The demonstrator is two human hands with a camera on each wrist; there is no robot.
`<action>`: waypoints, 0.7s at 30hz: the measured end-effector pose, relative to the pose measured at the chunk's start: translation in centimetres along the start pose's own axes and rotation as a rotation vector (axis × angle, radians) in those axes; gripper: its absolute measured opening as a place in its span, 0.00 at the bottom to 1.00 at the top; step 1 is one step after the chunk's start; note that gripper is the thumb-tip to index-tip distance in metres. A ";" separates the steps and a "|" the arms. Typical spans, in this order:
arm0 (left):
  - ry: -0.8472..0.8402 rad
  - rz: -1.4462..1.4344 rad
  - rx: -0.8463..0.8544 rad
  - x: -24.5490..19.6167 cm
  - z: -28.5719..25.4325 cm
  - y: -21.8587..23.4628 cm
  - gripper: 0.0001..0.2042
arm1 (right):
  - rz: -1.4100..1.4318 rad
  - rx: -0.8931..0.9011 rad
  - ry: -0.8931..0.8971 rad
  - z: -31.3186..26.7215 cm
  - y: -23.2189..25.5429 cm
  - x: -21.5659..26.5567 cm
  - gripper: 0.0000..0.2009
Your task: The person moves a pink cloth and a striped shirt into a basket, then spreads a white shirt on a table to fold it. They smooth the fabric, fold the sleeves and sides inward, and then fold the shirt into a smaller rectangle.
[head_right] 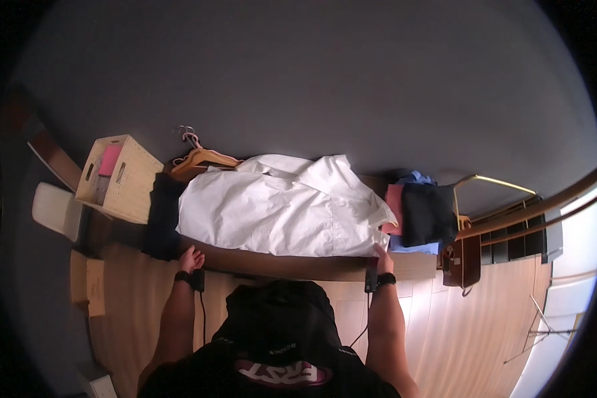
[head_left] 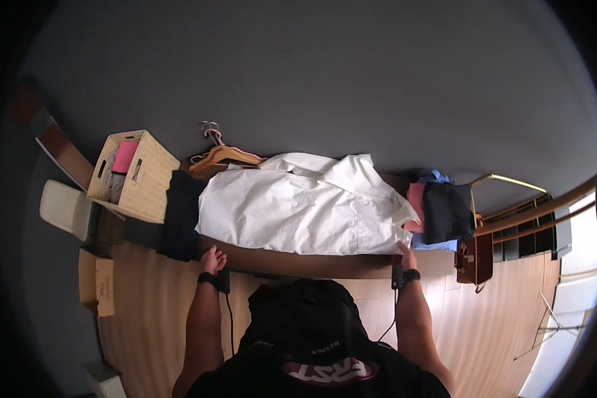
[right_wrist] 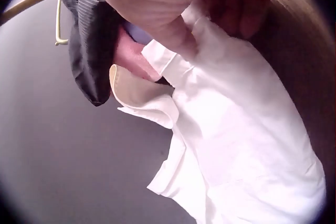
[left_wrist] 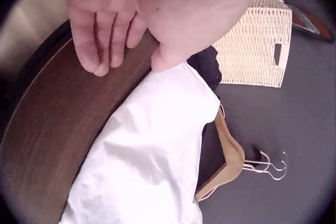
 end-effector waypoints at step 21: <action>-0.425 0.446 0.054 -9.8 2.5 -1.4 0.12 | 0.118 -0.113 -0.009 -1.0 2.4 -4.7 0.15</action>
Point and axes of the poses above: each hand's wrist, its own z-axis towards the middle knuckle, its own y-axis out of the back of the hand, x = y × z, the point moved 2 cm from there along z, towards the middle knuckle, and after that the axes turned 11 degrees about -x, right-handed, at the moved point
